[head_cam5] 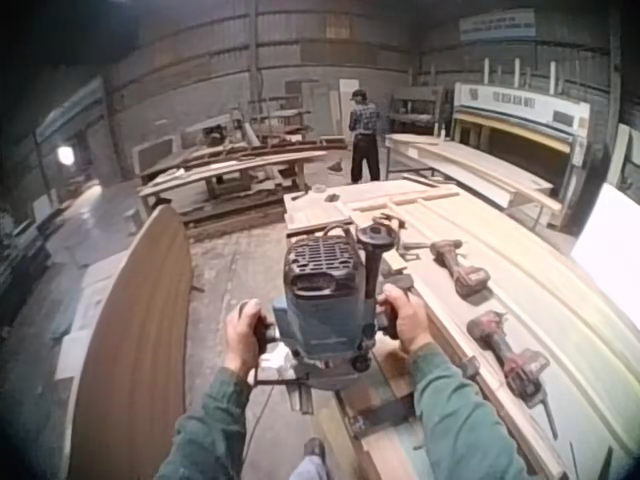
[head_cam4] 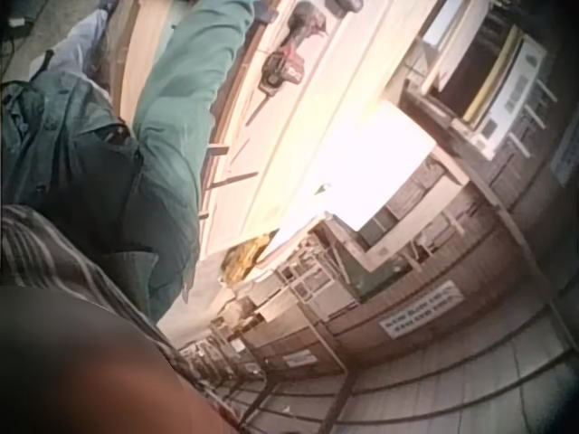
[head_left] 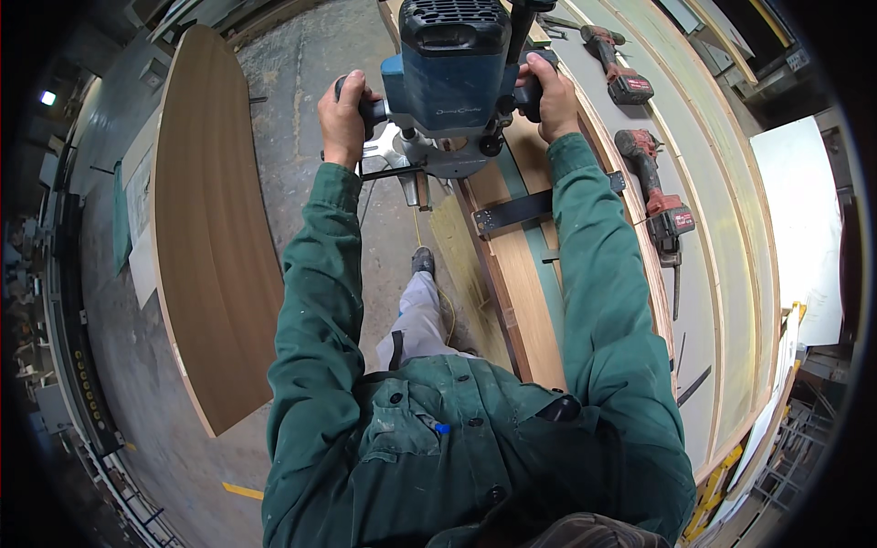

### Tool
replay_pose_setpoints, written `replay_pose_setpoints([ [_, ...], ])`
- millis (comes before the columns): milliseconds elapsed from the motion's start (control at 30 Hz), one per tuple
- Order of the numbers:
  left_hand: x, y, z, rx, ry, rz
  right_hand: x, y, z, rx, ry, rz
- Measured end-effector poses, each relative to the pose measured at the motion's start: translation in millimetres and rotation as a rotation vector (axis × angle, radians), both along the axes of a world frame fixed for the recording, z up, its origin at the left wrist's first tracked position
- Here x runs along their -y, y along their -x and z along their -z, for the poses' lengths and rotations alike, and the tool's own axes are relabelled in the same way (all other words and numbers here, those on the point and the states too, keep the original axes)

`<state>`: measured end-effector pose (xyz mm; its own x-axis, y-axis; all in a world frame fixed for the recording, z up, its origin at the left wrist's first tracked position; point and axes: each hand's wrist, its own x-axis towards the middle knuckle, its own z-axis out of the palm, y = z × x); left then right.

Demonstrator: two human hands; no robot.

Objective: Routing the edge of a wooden frame component using a handheld power router.

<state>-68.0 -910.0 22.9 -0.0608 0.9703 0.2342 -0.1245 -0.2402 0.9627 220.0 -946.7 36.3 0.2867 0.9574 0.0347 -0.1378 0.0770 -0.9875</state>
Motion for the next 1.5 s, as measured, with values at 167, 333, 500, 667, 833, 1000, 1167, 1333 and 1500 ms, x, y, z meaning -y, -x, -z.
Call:
replay_pose_setpoints([
  [167,-2.1,-1.3,-2.4,0.001,0.016,0.013,-2.3,-0.7,-0.2,0.008,-0.007,0.004],
  [333,-6.0,-0.5,-1.3,0.01,0.016,0.008,-5.6,1.3,-1.0,0.0,-0.008,0.003],
  [500,-10.8,0.0,0.9,0.034,0.009,0.003,-9.0,1.9,0.4,0.003,-0.017,0.004],
  [667,-15.4,0.6,1.6,0.03,0.0,0.007,-13.8,1.5,2.3,0.012,-0.03,0.02],
  [833,-17.6,0.6,1.8,0.039,-0.019,-0.002,-15.3,2.3,2.2,0.023,-0.031,0.015],
  [1000,-20.5,0.3,1.2,0.054,-0.017,-0.004,-18.9,2.4,2.4,0.02,-0.034,0.018],
  [1167,-22.5,0.4,1.4,0.034,0.004,-0.011,-21.9,1.5,3.5,0.016,-0.032,0.019],
  [1333,-24.5,1.4,1.5,0.026,-0.008,-0.008,-24.8,1.2,5.2,0.018,-0.033,-0.002],
  [1500,-24.9,0.9,0.8,0.042,-0.01,-0.012,-26.4,2.3,5.4,0.016,-0.045,0.002],
])
